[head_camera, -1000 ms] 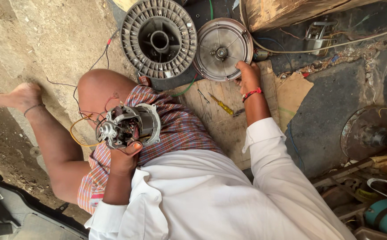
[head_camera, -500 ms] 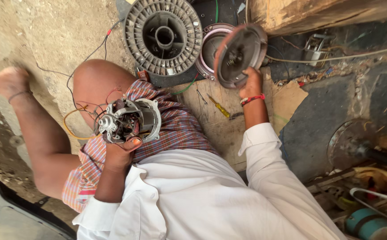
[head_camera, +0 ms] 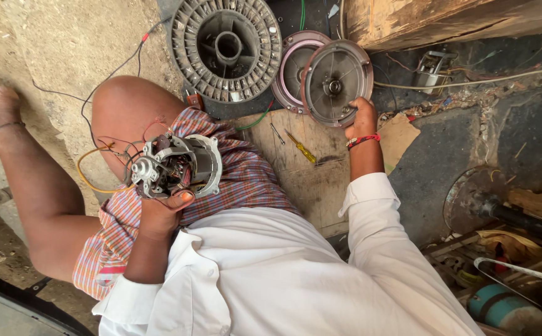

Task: The person sits on the ground holding an electric motor on their lap and uses a screwdriver to work on it, prying and turning parts of the motor housing. They reposition the motor, handle its wires, and continue working on the motor with the screwdriver.

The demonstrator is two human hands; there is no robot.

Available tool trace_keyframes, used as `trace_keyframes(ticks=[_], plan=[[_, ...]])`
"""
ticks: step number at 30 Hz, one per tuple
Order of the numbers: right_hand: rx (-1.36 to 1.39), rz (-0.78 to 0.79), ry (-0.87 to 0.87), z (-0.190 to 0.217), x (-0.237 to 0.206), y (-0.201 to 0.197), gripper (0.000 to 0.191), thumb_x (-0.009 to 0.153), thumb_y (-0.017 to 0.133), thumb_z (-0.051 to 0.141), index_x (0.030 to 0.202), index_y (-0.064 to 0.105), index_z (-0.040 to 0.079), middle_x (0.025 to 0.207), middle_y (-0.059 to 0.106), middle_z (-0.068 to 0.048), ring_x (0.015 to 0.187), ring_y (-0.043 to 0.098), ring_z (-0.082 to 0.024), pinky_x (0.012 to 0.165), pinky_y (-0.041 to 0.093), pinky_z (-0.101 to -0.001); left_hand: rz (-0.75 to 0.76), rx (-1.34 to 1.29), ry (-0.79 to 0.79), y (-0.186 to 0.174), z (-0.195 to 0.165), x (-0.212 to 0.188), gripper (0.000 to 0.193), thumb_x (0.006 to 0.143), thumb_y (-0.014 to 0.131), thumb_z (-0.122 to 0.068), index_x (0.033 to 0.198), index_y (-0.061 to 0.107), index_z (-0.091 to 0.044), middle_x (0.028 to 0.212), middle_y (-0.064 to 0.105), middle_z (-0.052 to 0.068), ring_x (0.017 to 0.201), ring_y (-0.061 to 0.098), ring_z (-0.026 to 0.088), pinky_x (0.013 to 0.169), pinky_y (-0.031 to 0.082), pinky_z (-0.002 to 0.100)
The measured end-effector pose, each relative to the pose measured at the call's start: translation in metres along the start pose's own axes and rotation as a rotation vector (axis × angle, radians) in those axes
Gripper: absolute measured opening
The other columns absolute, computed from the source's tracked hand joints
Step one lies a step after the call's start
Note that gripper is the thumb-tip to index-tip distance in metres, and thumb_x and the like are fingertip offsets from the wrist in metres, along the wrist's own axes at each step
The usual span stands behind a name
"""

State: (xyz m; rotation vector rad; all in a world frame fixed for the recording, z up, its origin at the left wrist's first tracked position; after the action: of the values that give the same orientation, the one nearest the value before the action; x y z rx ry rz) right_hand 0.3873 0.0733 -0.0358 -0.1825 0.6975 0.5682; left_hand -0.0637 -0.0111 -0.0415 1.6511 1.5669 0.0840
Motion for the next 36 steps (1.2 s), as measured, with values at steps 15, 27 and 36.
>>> trace_keyframes(ticks=[15, 27, 36], plan=[[-0.467, -0.067, -0.293, -0.004, -0.024, 0.044, 0.053, 0.078, 0.074, 0.014, 0.126, 0.056, 0.002, 0.117, 0.069, -0.015, 0.105, 0.068, -0.026, 0.086, 0.054, -0.0378, 0.033, -0.003, 0.106, 0.007, 0.003, -0.001, 0.093, 0.064, 0.094, -0.007, 0.146, 0.051, -0.003, 0.137, 0.061, 0.006, 0.131, 0.057, 0.023, 0.117, 0.046, 0.038], [-0.274, 0.087, 0.078, -0.001, -0.029, 0.027, 0.046, 0.073, 0.078, 0.021, 0.115, 0.063, 0.009, 0.102, 0.071, -0.007, 0.091, 0.068, -0.023, 0.075, 0.050, -0.0482, -0.003, 0.103, 0.069, 0.004, 0.011, -0.006, 0.080, 0.078, 0.084, -0.013, 0.149, 0.049, -0.001, 0.138, 0.058, 0.005, 0.125, 0.055, 0.019, 0.110, 0.044, 0.032], [-0.173, 0.058, -0.030, -0.005, -0.042, 0.024, 0.038, 0.071, 0.072, 0.012, 0.107, 0.062, 0.005, 0.094, 0.072, -0.012, 0.080, 0.074, -0.028, 0.068, 0.063, -0.0482, 0.029, 0.014, 0.075, 0.016, 0.011, -0.009, 0.083, 0.077, 0.086, -0.011, 0.150, 0.048, -0.003, 0.137, 0.058, 0.008, 0.126, 0.058, 0.022, 0.114, 0.047, 0.037]])
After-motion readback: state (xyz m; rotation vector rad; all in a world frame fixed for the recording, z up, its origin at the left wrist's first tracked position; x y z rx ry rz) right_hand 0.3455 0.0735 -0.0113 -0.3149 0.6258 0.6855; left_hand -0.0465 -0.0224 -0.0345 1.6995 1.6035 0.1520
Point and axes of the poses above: each hand's wrist, its own x-axis towards the middle knuckle, its own y-axis out of the palm, z = x × y, the point moved 1 cm from there along x, towards the middle knuckle
